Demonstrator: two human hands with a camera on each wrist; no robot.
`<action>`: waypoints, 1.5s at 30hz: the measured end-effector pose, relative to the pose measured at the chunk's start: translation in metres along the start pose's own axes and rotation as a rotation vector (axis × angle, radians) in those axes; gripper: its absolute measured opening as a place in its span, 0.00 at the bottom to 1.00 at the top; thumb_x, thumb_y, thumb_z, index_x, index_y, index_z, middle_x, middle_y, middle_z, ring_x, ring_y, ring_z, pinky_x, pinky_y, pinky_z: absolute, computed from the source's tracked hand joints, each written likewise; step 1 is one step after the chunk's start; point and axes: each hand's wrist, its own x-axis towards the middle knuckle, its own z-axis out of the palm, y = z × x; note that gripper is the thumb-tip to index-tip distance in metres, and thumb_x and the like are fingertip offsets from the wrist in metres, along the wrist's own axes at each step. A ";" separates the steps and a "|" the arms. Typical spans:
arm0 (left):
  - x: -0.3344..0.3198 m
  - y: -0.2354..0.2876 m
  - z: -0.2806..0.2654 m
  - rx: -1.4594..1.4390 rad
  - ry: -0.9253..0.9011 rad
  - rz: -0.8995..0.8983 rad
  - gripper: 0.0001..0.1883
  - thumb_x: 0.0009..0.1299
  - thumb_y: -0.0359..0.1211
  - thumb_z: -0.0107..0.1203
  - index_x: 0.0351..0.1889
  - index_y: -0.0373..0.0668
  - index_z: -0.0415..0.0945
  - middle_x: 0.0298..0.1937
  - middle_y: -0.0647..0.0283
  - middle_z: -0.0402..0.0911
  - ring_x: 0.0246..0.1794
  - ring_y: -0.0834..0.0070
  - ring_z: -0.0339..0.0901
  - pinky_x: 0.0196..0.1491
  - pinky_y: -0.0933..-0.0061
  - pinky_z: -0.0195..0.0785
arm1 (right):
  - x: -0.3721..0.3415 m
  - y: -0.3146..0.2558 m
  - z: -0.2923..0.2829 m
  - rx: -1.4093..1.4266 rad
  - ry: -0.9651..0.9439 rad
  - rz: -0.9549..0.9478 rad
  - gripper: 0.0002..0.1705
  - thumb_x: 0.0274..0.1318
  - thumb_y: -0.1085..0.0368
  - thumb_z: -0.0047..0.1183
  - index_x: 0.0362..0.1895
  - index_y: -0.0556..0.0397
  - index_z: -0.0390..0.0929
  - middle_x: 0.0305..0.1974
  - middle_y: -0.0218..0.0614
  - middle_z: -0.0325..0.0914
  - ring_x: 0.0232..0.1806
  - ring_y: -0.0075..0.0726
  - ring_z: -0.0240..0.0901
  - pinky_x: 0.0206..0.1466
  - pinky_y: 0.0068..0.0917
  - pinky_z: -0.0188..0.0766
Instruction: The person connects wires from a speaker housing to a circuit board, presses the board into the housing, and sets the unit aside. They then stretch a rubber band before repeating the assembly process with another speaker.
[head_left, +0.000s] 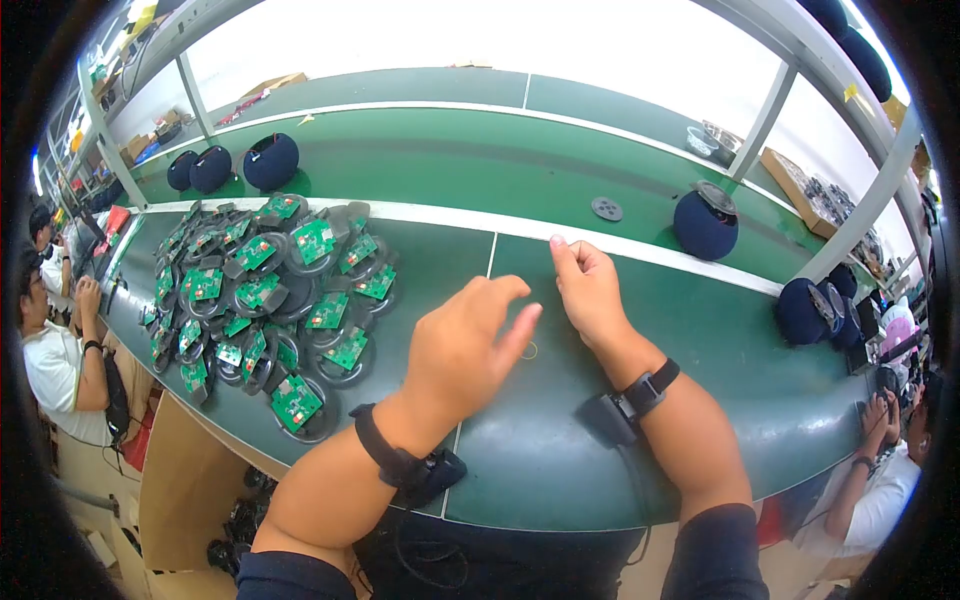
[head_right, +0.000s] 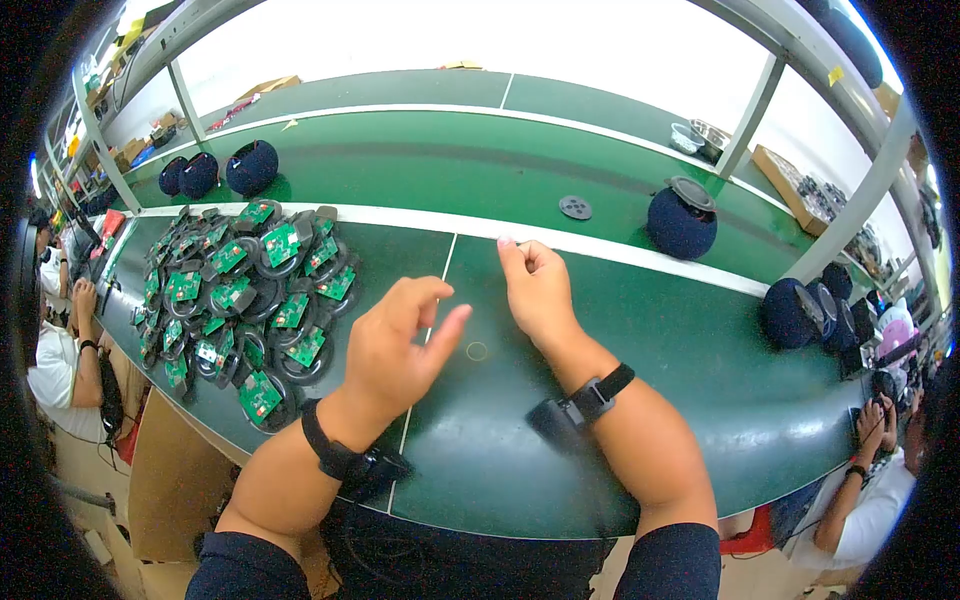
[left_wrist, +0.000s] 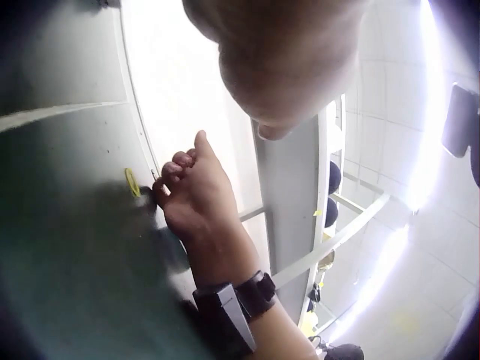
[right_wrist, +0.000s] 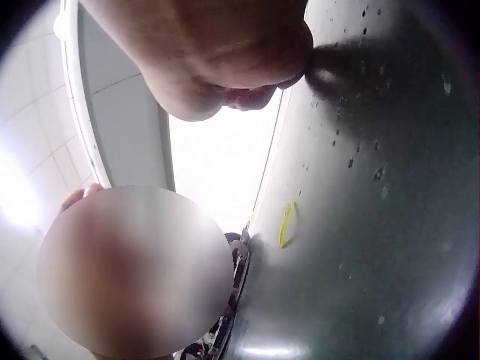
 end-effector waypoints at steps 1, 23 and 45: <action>-0.001 -0.005 0.003 -0.001 -0.002 -0.003 0.16 0.65 0.28 0.69 0.50 0.42 0.78 0.33 0.61 0.79 0.25 0.70 0.76 0.27 0.71 0.68 | 0.003 0.006 -0.002 -0.008 0.005 -0.033 0.24 0.73 0.52 0.57 0.23 0.47 0.70 0.20 0.17 0.65 0.22 0.12 0.53 0.24 0.22 0.52; -0.010 -0.042 0.008 -0.136 -0.318 -0.364 0.07 0.75 0.31 0.58 0.45 0.38 0.78 0.41 0.53 0.82 0.37 0.58 0.81 0.42 0.63 0.74 | -0.011 -0.008 -0.019 -0.221 -0.601 -0.110 0.14 0.69 0.58 0.60 0.47 0.55 0.85 0.34 0.28 0.83 0.36 0.19 0.74 0.42 0.25 0.73; -0.002 -0.028 0.008 -0.044 -0.114 -0.091 0.05 0.73 0.30 0.59 0.44 0.42 0.78 0.37 0.62 0.79 0.36 0.66 0.77 0.46 0.64 0.66 | -0.017 -0.009 0.000 -0.340 -0.151 -0.418 0.09 0.67 0.63 0.59 0.41 0.57 0.81 0.36 0.41 0.84 0.38 0.36 0.80 0.46 0.32 0.75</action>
